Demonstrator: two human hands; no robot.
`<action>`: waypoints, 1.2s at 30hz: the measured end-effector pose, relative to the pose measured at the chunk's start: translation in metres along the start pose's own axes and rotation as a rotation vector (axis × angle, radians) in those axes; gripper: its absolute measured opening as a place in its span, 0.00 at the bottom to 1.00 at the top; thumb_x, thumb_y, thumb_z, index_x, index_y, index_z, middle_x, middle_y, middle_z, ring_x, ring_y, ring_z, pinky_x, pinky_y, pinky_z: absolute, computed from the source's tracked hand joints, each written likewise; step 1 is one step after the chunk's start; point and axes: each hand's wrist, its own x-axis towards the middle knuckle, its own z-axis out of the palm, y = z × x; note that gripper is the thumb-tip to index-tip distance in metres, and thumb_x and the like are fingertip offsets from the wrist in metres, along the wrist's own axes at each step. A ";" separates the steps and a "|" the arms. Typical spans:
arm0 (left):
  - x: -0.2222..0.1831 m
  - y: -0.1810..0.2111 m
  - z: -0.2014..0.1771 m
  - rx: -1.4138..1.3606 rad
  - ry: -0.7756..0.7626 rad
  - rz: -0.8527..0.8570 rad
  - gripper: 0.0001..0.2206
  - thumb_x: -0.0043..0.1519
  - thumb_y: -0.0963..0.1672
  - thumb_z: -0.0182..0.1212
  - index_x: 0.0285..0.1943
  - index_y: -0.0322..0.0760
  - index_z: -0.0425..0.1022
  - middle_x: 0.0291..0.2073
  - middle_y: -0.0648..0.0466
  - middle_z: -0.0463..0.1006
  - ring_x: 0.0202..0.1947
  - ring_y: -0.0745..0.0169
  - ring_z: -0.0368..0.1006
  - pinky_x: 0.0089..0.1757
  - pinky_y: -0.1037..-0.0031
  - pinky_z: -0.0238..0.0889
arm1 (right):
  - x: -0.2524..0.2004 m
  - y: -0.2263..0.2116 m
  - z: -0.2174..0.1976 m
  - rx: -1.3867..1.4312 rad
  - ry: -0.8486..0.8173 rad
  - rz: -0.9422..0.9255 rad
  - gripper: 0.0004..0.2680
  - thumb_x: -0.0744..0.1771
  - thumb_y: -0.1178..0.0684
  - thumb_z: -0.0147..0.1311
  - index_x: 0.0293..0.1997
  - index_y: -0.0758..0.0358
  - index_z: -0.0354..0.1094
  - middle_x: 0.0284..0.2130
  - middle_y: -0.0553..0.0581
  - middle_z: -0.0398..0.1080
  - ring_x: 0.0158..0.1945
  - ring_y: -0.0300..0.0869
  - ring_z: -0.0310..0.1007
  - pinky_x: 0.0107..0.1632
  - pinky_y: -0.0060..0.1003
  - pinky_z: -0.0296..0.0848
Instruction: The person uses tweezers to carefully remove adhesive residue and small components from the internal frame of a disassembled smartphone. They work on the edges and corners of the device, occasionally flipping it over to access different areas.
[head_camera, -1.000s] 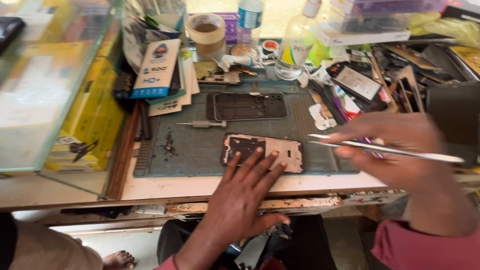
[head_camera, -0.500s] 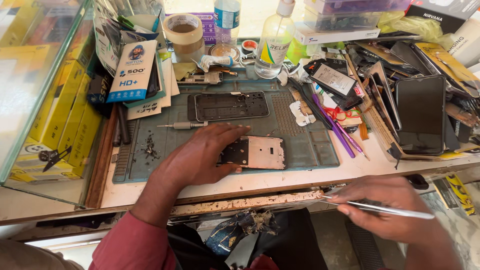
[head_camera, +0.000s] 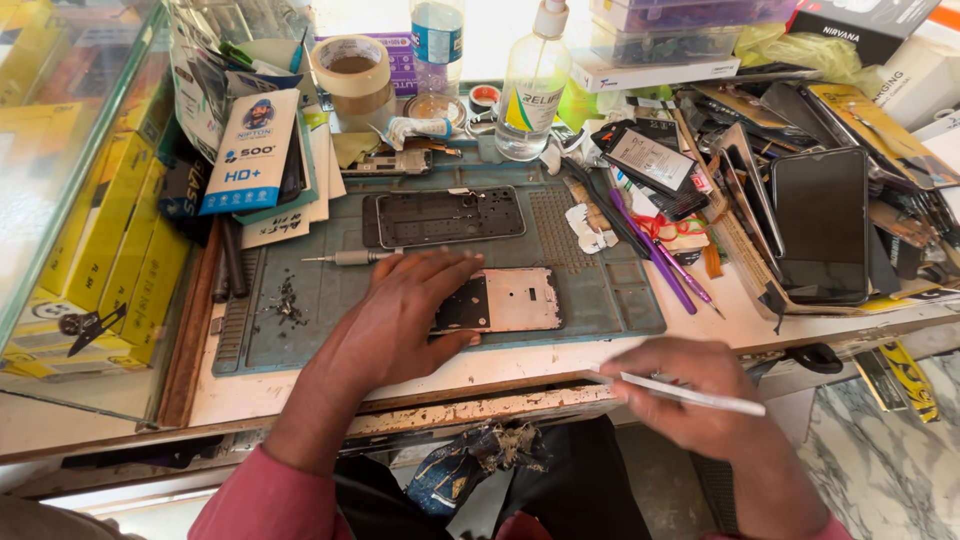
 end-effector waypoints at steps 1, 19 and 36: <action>-0.002 0.002 0.000 0.022 0.030 0.021 0.36 0.51 0.49 0.74 0.70 0.37 0.66 0.66 0.42 0.69 0.69 0.40 0.59 0.63 0.49 0.45 | 0.002 0.004 0.001 0.027 0.034 0.058 0.08 0.62 0.59 0.63 0.44 0.65 0.78 0.35 0.57 0.83 0.35 0.39 0.85 0.38 0.33 0.81; -0.037 0.009 0.001 0.056 0.054 -0.001 0.43 0.49 0.64 0.66 0.67 0.38 0.69 0.68 0.43 0.66 0.70 0.40 0.55 0.62 0.48 0.42 | 0.044 0.043 0.017 0.334 0.037 0.191 0.05 0.68 0.59 0.58 0.45 0.69 0.72 0.36 0.57 0.79 0.43 0.38 0.82 0.46 0.33 0.80; 0.034 -0.009 -0.028 0.167 -0.231 -0.169 0.30 0.41 0.52 0.80 0.55 0.45 0.82 0.45 0.53 0.77 0.54 0.52 0.68 0.54 0.58 0.55 | 0.035 0.016 0.038 0.270 0.256 0.038 0.07 0.67 0.62 0.58 0.49 0.70 0.71 0.44 0.58 0.76 0.48 0.39 0.79 0.51 0.33 0.78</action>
